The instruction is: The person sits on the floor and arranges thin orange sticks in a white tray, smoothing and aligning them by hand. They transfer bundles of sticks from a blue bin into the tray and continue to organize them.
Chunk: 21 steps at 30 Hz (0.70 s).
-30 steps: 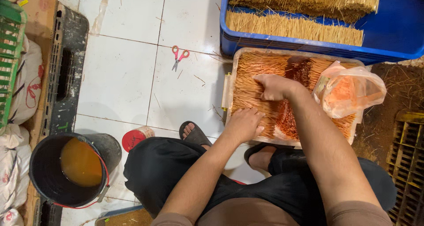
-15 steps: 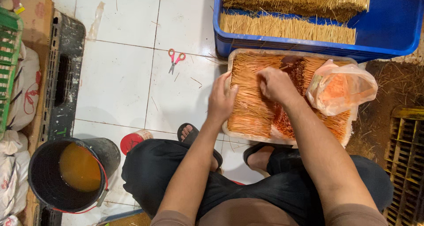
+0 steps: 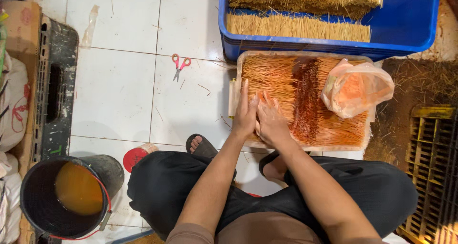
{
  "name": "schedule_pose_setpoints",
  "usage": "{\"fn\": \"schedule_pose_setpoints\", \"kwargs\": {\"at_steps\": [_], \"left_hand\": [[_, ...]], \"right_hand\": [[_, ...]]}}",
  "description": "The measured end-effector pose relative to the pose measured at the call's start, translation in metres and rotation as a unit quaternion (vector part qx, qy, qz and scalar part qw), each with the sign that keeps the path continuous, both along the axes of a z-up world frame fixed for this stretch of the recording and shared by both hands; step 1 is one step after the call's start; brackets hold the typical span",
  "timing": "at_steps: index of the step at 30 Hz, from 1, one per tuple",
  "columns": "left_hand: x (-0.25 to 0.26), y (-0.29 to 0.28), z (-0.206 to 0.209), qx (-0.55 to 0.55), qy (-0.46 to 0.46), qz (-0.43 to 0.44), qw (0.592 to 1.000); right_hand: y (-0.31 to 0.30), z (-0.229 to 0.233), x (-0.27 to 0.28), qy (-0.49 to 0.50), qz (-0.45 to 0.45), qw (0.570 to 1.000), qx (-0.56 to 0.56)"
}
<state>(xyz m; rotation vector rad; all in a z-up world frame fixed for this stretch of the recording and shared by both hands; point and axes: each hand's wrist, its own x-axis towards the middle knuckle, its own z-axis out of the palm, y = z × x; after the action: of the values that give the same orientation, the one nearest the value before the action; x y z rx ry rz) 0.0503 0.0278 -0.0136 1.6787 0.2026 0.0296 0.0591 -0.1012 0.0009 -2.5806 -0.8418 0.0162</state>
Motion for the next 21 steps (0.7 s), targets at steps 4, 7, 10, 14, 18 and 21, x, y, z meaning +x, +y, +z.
{"fn": "schedule_pose_setpoints", "kwargs": {"at_steps": [4,7,10,14,18,21], "left_hand": [[-0.001,0.0,0.003,0.077,-0.018,0.002,0.997],[-0.006,0.01,0.006,0.118,-0.033,0.037,0.992],[-0.016,0.015,0.001,0.09,-0.001,0.089,0.992],[-0.027,0.005,-0.003,0.103,-0.051,0.103,0.988],[-0.025,-0.011,-0.002,0.142,-0.048,0.046,0.988],[-0.024,-0.009,-0.003,0.122,-0.045,0.063,0.989]], "right_hand": [[-0.003,-0.016,0.016,0.034,0.003,0.999,-0.024],[-0.017,-0.012,0.02,0.116,-0.019,0.991,0.066],[-0.044,-0.015,0.025,0.172,-0.292,0.898,0.28],[-0.071,-0.031,0.074,0.279,-0.447,0.705,0.474],[-0.067,-0.04,0.084,0.382,-0.369,0.694,0.487],[-0.067,-0.03,0.082,0.397,-0.374,0.688,0.479]]}}
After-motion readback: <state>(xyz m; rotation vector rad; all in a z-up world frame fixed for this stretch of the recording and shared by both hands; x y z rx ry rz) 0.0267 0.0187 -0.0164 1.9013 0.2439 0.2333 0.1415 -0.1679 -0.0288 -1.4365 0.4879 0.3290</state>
